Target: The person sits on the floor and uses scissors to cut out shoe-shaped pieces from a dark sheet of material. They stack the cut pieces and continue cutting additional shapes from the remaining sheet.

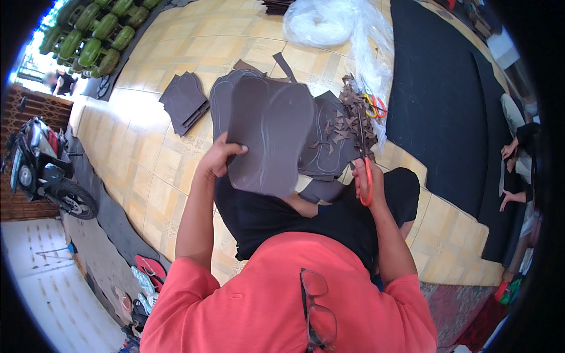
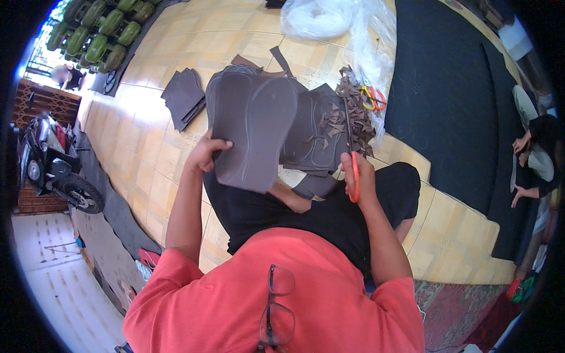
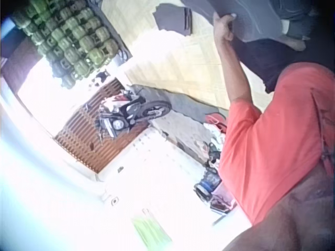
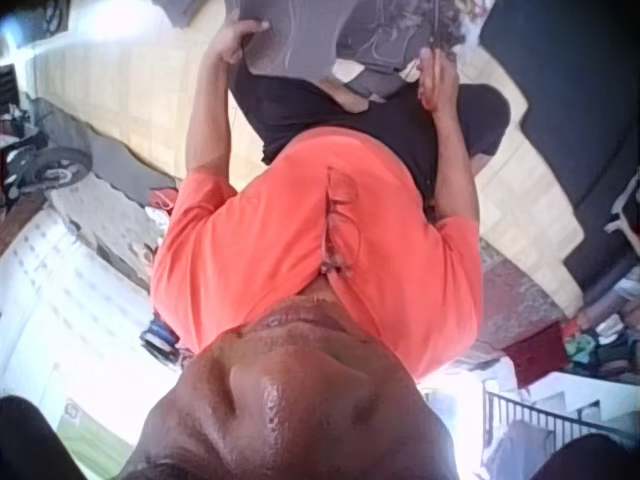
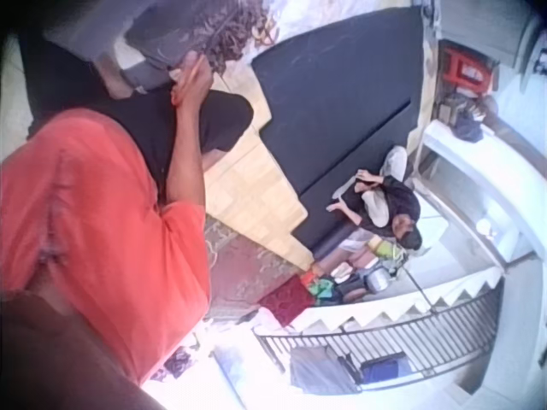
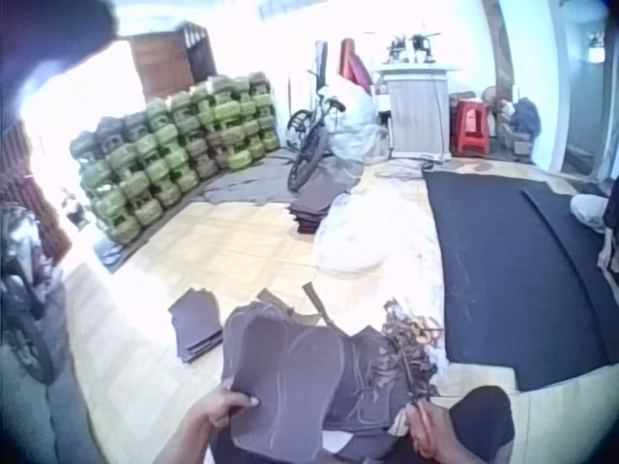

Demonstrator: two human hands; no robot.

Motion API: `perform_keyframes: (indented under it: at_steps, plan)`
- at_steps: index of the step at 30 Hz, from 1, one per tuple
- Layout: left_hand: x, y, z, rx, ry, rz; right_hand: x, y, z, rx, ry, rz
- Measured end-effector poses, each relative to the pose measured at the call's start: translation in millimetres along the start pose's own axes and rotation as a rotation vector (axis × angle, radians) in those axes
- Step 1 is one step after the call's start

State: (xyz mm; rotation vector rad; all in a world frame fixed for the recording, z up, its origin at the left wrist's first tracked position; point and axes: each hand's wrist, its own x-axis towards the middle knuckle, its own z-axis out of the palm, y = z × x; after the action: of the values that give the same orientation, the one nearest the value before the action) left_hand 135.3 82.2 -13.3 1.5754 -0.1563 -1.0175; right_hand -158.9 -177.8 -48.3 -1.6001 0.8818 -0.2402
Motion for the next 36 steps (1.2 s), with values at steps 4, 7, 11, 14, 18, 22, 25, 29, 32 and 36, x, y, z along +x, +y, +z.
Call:
perform_keyframes:
  at_steps: [4,7,11,14,18,22,25,29,32,36]
  plan:
    - [40,20,-53,-0.076,-0.017,-0.039,-1,31,-3,0.062,0.033,0.114]
    - [71,11,-61,0.605,0.572,-0.029,2,43,-2,0.107,0.055,0.166]
    - [98,-27,-34,1.054,0.688,0.721,13,48,2,0.128,0.091,0.181]
    - [91,-61,61,0.996,0.259,0.569,25,56,0,0.103,0.116,0.210]
    - [97,-134,121,1.181,0.076,0.185,30,58,3,0.114,0.122,0.229]
    - [87,-147,148,1.254,0.267,0.159,33,60,3,0.157,0.127,0.232]
    - [86,-140,152,1.229,0.347,0.116,33,61,2,0.169,0.125,0.244]
    - [95,-141,142,0.884,0.407,0.219,35,59,4,0.168,0.119,0.254]
    - [104,-123,138,0.849,0.258,0.315,36,60,4,0.195,0.121,0.246]
    - [84,-68,153,0.869,0.249,0.551,34,58,2,0.201,0.141,0.261]
